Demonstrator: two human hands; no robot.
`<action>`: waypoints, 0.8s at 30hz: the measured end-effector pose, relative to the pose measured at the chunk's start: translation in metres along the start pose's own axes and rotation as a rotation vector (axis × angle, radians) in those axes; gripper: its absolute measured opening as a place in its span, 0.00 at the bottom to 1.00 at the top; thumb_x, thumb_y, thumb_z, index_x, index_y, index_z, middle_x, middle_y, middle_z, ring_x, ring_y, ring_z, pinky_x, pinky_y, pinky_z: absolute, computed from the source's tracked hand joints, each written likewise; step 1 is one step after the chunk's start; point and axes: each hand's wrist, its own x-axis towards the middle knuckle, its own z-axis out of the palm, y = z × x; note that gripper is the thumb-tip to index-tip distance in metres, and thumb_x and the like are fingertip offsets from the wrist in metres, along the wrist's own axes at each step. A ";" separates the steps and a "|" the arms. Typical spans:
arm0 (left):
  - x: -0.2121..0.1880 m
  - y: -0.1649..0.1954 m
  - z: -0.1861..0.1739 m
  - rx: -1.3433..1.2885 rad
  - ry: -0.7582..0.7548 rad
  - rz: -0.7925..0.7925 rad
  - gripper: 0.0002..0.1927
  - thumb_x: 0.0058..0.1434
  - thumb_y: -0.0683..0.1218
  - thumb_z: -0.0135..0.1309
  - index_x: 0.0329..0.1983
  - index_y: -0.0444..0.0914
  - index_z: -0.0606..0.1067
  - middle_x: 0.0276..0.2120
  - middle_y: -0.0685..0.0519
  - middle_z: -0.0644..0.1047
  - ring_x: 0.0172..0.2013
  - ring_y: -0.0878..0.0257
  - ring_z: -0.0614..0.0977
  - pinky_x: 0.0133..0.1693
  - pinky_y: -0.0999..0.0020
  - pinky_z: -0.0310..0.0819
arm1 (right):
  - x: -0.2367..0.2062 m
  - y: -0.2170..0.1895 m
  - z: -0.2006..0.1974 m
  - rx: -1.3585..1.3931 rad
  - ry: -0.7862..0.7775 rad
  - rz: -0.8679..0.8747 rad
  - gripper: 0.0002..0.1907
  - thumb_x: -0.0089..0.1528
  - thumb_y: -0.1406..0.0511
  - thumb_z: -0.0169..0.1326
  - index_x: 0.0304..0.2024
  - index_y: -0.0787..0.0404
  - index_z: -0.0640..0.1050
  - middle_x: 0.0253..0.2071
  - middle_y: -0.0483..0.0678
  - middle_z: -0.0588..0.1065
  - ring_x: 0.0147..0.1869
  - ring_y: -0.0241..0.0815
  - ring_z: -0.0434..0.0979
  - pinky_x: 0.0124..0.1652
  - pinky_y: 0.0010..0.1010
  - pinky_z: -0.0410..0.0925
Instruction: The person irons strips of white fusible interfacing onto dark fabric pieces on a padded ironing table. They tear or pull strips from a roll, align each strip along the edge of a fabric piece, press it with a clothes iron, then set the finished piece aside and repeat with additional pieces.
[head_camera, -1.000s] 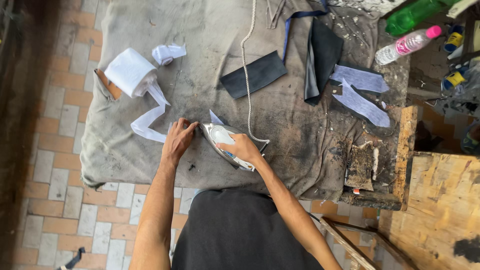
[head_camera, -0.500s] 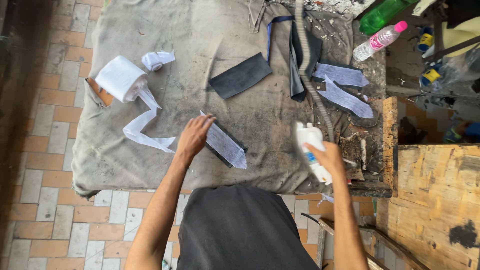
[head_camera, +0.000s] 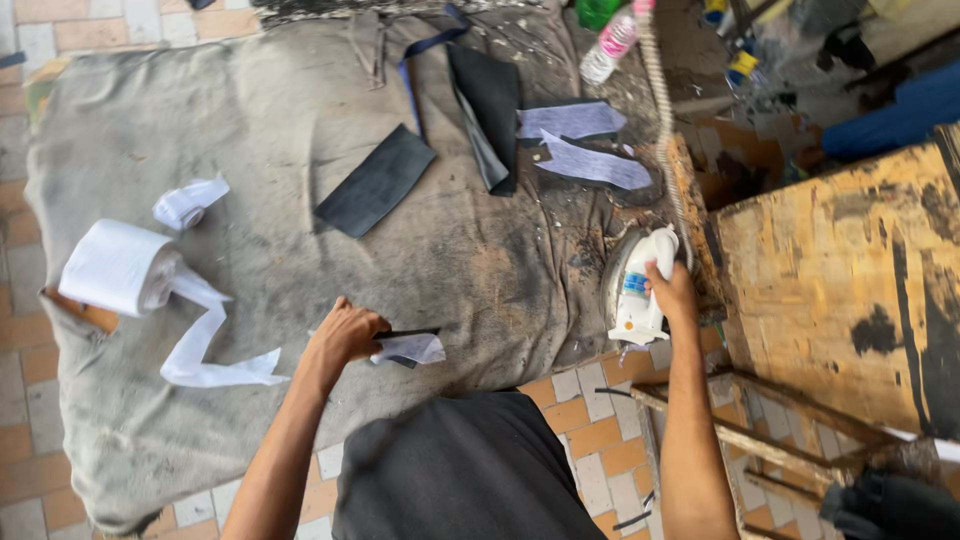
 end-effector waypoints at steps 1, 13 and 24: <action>-0.003 0.002 -0.010 -0.095 -0.106 0.006 0.16 0.53 0.51 0.65 0.46 0.52 0.83 0.33 0.60 0.82 0.36 0.61 0.80 0.47 0.65 0.62 | 0.001 0.000 0.002 -0.045 0.042 0.052 0.26 0.63 0.56 0.62 0.48 0.73 0.75 0.35 0.55 0.78 0.35 0.43 0.78 0.35 0.40 0.72; -0.009 0.007 0.027 -1.365 0.276 -0.082 0.26 0.59 0.54 0.66 0.53 0.33 0.79 0.37 0.54 0.79 0.37 0.69 0.76 0.39 0.71 0.72 | -0.060 -0.013 0.082 -0.552 0.217 -0.389 0.40 0.59 0.62 0.68 0.68 0.70 0.66 0.74 0.74 0.47 0.78 0.74 0.46 0.67 0.58 0.55; -0.024 -0.012 0.113 -1.173 0.370 -0.394 0.26 0.58 0.52 0.66 0.53 0.32 0.76 0.35 0.48 0.81 0.36 0.67 0.78 0.39 0.69 0.74 | -0.050 -0.042 0.127 -0.338 -0.394 -0.263 0.18 0.62 0.62 0.60 0.55 0.57 0.81 0.51 0.51 0.82 0.54 0.43 0.84 0.54 0.34 0.76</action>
